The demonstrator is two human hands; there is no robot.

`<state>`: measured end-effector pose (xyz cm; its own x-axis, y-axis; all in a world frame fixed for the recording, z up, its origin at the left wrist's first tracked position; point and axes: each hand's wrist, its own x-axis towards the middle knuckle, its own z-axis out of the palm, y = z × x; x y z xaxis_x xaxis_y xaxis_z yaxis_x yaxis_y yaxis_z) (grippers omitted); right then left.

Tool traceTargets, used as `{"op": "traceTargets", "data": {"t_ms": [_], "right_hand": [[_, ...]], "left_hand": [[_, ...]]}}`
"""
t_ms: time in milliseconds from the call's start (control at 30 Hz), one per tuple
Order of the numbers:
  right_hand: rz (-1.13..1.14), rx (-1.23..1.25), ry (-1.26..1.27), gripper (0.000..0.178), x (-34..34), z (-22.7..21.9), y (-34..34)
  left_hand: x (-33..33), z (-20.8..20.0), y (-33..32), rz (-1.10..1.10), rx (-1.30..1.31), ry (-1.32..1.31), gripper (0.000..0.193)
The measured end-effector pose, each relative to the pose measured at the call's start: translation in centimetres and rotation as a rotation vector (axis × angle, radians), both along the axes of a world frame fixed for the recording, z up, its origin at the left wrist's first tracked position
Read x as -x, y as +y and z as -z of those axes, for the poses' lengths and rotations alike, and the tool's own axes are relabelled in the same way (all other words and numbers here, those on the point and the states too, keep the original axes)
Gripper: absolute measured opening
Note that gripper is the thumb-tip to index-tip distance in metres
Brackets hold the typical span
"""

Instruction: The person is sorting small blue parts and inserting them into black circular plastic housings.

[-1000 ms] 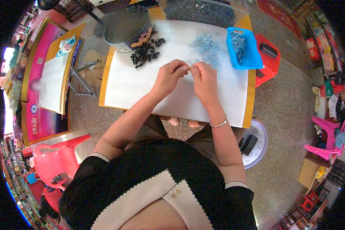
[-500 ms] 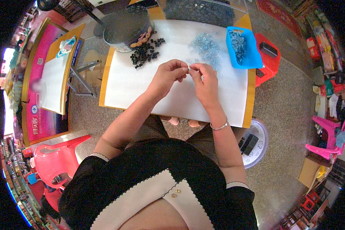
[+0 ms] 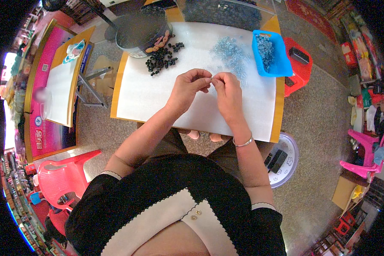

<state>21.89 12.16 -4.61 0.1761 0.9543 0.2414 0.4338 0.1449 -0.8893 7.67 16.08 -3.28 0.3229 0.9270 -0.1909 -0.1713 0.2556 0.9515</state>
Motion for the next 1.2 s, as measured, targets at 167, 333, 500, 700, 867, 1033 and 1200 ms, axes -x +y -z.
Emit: {"op": "traceTargets", "data": {"t_ms": [167,333,500,700,867,1033,1200], "right_hand": [[0.032,-0.059,-0.041,0.011,0.4,-0.4,-0.6],[-0.022,0.069,0.344,0.012,0.0,-0.4,-0.7],[-0.002,0.076,0.282,0.012,0.1,-0.3,-0.5],[-0.020,0.071,0.250,0.011,0.2,-0.7,0.0],[0.022,-0.058,0.125,0.010,-0.8,-0.8,0.9],[0.058,-0.174,-0.304,0.009,-1.5,0.9,2.1],[-0.045,-0.205,-0.444,0.011,-0.6,1.6,2.6]], "left_hand": [[0.2,0.2,-0.3,0.010,0.229,-0.240,0.011],[0.2,0.2,-0.4,0.004,0.291,-0.304,0.012],[0.3,0.0,-0.6,0.014,0.040,-0.050,0.012],[0.9,0.3,0.1,0.051,0.086,-0.068,0.014],[1.1,0.8,0.9,-0.005,-0.049,0.150,0.015],[1.7,1.5,4.9,-0.091,-0.691,0.607,0.012],[0.9,3.1,7.2,0.061,-0.792,0.761,0.015]]}}
